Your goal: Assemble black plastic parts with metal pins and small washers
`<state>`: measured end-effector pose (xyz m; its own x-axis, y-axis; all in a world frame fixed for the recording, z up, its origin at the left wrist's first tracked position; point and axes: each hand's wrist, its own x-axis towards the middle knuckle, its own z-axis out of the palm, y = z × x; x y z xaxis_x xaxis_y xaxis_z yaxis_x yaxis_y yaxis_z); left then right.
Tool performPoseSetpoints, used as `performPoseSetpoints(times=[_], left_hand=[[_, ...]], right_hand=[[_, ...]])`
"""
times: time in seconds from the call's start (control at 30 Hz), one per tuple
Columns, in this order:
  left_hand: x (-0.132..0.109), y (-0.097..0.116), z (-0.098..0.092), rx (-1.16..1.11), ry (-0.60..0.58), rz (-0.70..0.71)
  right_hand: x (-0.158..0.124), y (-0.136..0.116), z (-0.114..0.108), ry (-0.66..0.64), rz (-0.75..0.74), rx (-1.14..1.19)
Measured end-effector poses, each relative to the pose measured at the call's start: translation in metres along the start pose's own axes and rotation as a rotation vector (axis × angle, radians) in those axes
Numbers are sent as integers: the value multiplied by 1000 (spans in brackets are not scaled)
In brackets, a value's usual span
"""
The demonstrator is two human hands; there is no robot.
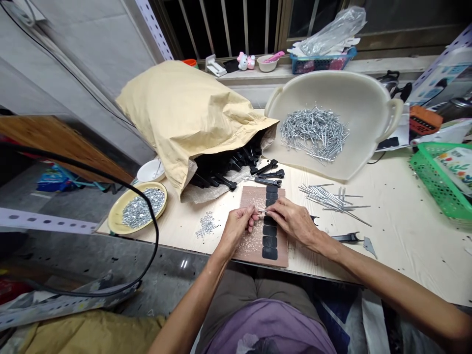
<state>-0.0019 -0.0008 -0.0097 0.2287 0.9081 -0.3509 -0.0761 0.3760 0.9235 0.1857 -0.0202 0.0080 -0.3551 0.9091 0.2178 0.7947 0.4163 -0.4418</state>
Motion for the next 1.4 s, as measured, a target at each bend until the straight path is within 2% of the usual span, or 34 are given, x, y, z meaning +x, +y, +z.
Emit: performPoseSetpoints(times=[0.13,0.4,0.6,0.73,0.9,1.03,1.27,1.33,1.4], left_hand=[[0,1,3,36,-22,17],[-2,1,7,60,23,53],[1,1,17,-126,84,-49],[2,-1,17,-123,98,-21],[2,-3,12,-29,82,23],[1,-2,11,-3,77,2],[2,-1,15,-53,74,-26],[3,-2,15,-55,73,-19],[2,-2,13,-34,71,-6]], right_hand=[[-3,1,1,7,10,-4],[-2,1,1,-14,88,89],[-3,-5,1,97,6,-141],[-4,-8,2,153,-49,-264],[-5,-3,4,43,39,-96],[-6,2,5,-11,67,57],[-5,-7,4,173,-31,-241],[-5,-9,4,176,-36,-255],[-6,-7,4,126,-14,-197]])
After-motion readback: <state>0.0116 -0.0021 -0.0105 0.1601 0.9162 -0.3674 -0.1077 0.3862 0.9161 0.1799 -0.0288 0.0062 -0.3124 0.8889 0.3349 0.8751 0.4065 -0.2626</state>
